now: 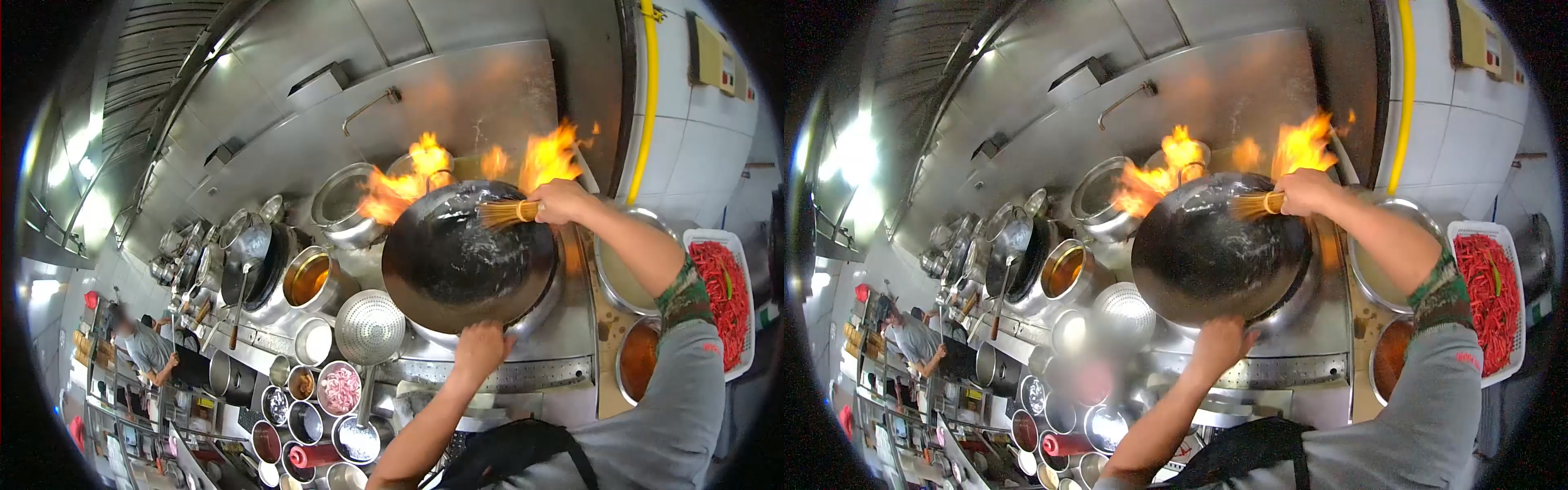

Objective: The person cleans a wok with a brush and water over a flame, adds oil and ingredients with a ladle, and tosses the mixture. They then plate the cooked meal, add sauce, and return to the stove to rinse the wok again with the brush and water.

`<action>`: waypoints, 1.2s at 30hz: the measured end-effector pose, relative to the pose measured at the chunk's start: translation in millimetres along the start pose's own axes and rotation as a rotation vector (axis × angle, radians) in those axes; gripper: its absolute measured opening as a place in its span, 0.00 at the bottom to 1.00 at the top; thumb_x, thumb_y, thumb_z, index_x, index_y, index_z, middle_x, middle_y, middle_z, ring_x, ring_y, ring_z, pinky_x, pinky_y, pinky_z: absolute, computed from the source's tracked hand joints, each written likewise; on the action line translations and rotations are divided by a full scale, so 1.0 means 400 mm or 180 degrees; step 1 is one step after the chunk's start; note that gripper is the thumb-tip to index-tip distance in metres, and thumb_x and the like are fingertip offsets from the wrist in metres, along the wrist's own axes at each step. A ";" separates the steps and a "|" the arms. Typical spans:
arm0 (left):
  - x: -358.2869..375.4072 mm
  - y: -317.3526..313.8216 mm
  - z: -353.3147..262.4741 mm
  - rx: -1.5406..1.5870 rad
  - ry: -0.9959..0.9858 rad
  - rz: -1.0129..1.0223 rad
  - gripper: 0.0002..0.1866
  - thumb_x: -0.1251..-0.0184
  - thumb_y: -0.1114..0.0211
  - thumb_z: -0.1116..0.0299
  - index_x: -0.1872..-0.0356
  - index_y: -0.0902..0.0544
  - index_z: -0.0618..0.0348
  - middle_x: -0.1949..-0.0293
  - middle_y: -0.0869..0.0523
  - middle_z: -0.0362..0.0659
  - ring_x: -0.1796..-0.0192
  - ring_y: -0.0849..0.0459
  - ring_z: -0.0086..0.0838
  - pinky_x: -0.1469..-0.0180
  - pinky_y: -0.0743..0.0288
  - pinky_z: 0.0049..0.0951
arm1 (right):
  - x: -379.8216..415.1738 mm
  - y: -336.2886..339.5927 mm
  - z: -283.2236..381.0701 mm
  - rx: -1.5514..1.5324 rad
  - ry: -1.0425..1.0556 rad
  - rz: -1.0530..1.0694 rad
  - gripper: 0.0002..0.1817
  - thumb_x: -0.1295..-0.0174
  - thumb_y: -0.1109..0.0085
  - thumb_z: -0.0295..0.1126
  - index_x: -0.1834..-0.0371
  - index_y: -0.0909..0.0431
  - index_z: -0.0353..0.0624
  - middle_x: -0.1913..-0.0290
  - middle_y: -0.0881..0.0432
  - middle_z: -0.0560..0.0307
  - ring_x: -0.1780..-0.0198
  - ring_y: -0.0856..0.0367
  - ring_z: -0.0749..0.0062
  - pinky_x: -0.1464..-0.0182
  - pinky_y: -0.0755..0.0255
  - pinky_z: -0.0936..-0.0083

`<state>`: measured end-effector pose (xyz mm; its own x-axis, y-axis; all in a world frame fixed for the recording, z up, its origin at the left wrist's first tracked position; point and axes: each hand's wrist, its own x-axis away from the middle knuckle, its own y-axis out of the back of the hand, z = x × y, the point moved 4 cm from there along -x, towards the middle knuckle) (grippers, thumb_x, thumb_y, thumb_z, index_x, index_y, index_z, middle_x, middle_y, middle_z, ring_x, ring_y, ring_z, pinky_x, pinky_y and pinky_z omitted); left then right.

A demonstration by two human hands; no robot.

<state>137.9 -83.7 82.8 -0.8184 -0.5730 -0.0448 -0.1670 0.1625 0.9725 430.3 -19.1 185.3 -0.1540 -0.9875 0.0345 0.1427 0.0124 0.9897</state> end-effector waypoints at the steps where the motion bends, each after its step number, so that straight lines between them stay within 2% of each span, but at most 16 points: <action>1: -0.013 -0.009 0.002 -0.0224 -0.0150 -0.0466 0.22 0.34 0.36 0.46 0.72 0.15 0.58 0.78 0.15 0.52 0.73 0.14 0.47 0.69 0.20 0.45 | -0.004 0.002 -0.004 0.0040 -0.0193 0.0053 0.18 0.48 0.36 0.37 0.52 0.13 0.50 0.55 0.12 0.49 0.50 0.15 0.52 0.48 0.22 0.56; 2: -0.019 -0.032 0.009 -0.0229 0.0024 -0.0277 0.21 0.35 0.35 0.47 0.72 0.15 0.58 0.76 0.14 0.52 0.71 0.13 0.47 0.67 0.20 0.45 | -0.001 0.019 -0.018 0.0101 -0.0377 0.0127 0.18 0.45 0.36 0.37 0.50 0.14 0.49 0.54 0.12 0.48 0.50 0.15 0.52 0.47 0.22 0.56; 4: -0.023 -0.042 0.007 -0.0178 0.0399 0.0064 0.19 0.38 0.32 0.50 0.71 0.15 0.57 0.72 0.12 0.53 0.68 0.11 0.45 0.62 0.18 0.44 | 0.003 0.035 -0.022 0.0223 -0.0705 -0.0706 0.19 0.42 0.37 0.37 0.47 0.15 0.47 0.54 0.12 0.48 0.49 0.15 0.52 0.47 0.22 0.56; 7: 0.034 -0.025 0.018 0.0002 0.0079 -0.0820 0.16 0.38 0.31 0.53 0.74 0.16 0.55 0.71 0.14 0.49 0.68 0.13 0.44 0.65 0.20 0.45 | 0.102 0.135 0.017 -0.0003 -0.0871 -0.1242 0.21 0.39 0.36 0.40 0.43 0.17 0.45 0.54 0.13 0.45 0.49 0.15 0.51 0.46 0.23 0.56; 9: 0.088 0.026 0.016 0.0227 -0.0079 -0.1150 0.15 0.38 0.30 0.56 0.75 0.18 0.55 0.71 0.16 0.47 0.69 0.14 0.44 0.69 0.21 0.44 | 0.184 0.172 -0.001 -0.0587 -0.0213 -0.1691 0.26 0.39 0.34 0.43 0.40 0.20 0.44 0.51 0.14 0.42 0.48 0.16 0.49 0.43 0.24 0.58; 13: 0.130 0.094 0.075 0.0267 -0.0202 -0.1510 0.17 0.40 0.27 0.55 0.78 0.20 0.55 0.74 0.17 0.47 0.70 0.15 0.44 0.70 0.22 0.41 | 0.451 0.266 0.053 -0.1542 -0.0554 -0.1356 0.27 0.41 0.31 0.38 0.38 0.21 0.42 0.43 0.17 0.43 0.41 0.18 0.54 0.38 0.27 0.66; 17: 0.117 0.250 0.120 0.0618 -0.0131 -0.2033 0.20 0.44 0.24 0.53 0.79 0.20 0.58 0.77 0.18 0.48 0.74 0.16 0.45 0.71 0.23 0.42 | 0.726 0.263 0.063 -0.1805 -0.0619 -0.1742 0.26 0.42 0.33 0.28 0.39 0.22 0.33 0.42 0.17 0.48 0.40 0.21 0.65 0.34 0.31 0.69; 20: 0.077 0.368 0.185 0.1144 0.0184 -0.2113 0.24 0.47 0.22 0.50 0.75 0.16 0.64 0.74 0.15 0.53 0.72 0.15 0.50 0.68 0.21 0.41 | 0.906 0.198 0.084 -0.1869 -0.0905 -0.1969 0.27 0.45 0.37 0.25 0.38 0.23 0.32 0.44 0.17 0.48 0.40 0.21 0.64 0.33 0.32 0.68; 24: 0.022 0.562 0.263 0.1730 0.0663 -0.2047 0.23 0.45 0.21 0.52 0.71 0.15 0.67 0.77 0.14 0.53 0.74 0.14 0.39 0.68 0.23 0.39 | 1.066 0.112 0.146 -0.2769 -0.1420 -0.1756 0.28 0.45 0.36 0.24 0.38 0.24 0.30 0.46 0.18 0.50 0.44 0.21 0.69 0.38 0.29 0.72; 26: -0.045 0.623 0.348 0.1785 0.0499 -0.2612 0.24 0.45 0.22 0.53 0.70 0.15 0.70 0.77 0.13 0.49 0.72 0.15 0.30 0.67 0.23 0.36 | 1.130 0.037 0.159 -0.3393 -0.1740 -0.1680 0.29 0.45 0.35 0.23 0.37 0.24 0.31 0.46 0.18 0.50 0.45 0.22 0.70 0.40 0.28 0.73; 28: -0.051 0.731 0.359 0.2503 0.0928 -0.1719 0.26 0.45 0.22 0.53 0.67 0.14 0.73 0.73 0.13 0.47 0.70 0.17 0.27 0.64 0.23 0.33 | 1.160 -0.019 0.169 -0.3181 -0.1619 -0.1910 0.29 0.46 0.35 0.22 0.37 0.24 0.31 0.46 0.18 0.51 0.46 0.21 0.71 0.41 0.27 0.74; 30: -0.109 0.724 0.423 0.2656 0.0762 -0.1933 0.26 0.45 0.22 0.52 0.65 0.13 0.72 0.72 0.14 0.45 0.69 0.18 0.28 0.63 0.23 0.33 | 1.181 -0.060 0.164 -0.2652 -0.1636 -0.2045 0.31 0.46 0.34 0.21 0.35 0.25 0.32 0.46 0.19 0.51 0.47 0.22 0.71 0.41 0.27 0.73; 32: -0.075 0.721 0.382 0.2600 0.0736 -0.1862 0.26 0.45 0.22 0.52 0.66 0.13 0.72 0.72 0.13 0.46 0.68 0.17 0.28 0.62 0.23 0.34 | 1.167 -0.074 0.164 -0.2852 -0.1446 -0.2080 0.32 0.47 0.32 0.22 0.35 0.25 0.32 0.45 0.20 0.51 0.50 0.20 0.72 0.46 0.24 0.75; 33: -0.087 0.683 0.390 0.2397 0.0721 -0.2188 0.25 0.45 0.23 0.51 0.67 0.13 0.71 0.72 0.12 0.48 0.69 0.15 0.30 0.62 0.22 0.35 | 1.152 -0.076 0.170 -0.3340 -0.1541 -0.1974 0.34 0.45 0.30 0.28 0.33 0.28 0.32 0.43 0.21 0.51 0.56 0.20 0.72 0.55 0.21 0.76; 34: -0.096 0.621 0.393 0.2188 0.0766 -0.2484 0.25 0.45 0.23 0.51 0.69 0.13 0.69 0.72 0.12 0.51 0.69 0.14 0.32 0.62 0.21 0.36 | 1.128 -0.072 0.171 -0.3185 -0.1387 -0.2145 0.34 0.44 0.32 0.29 0.32 0.29 0.31 0.40 0.22 0.49 0.51 0.21 0.70 0.50 0.23 0.75; 36: -0.035 0.550 0.300 0.2198 0.0871 -0.1752 0.24 0.48 0.24 0.49 0.70 0.12 0.65 0.70 0.11 0.56 0.67 0.11 0.40 0.60 0.20 0.40 | 1.059 -0.055 0.169 -0.2875 -0.1024 -0.2445 0.34 0.42 0.35 0.30 0.31 0.32 0.30 0.34 0.26 0.46 0.41 0.23 0.66 0.41 0.27 0.71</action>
<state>46.9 56.4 269.8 -0.3825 -0.8671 -0.3191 -0.8567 0.2036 0.4739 296.0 -427.2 187.6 -0.7126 -0.6049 -0.3554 0.5148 -0.7950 0.3208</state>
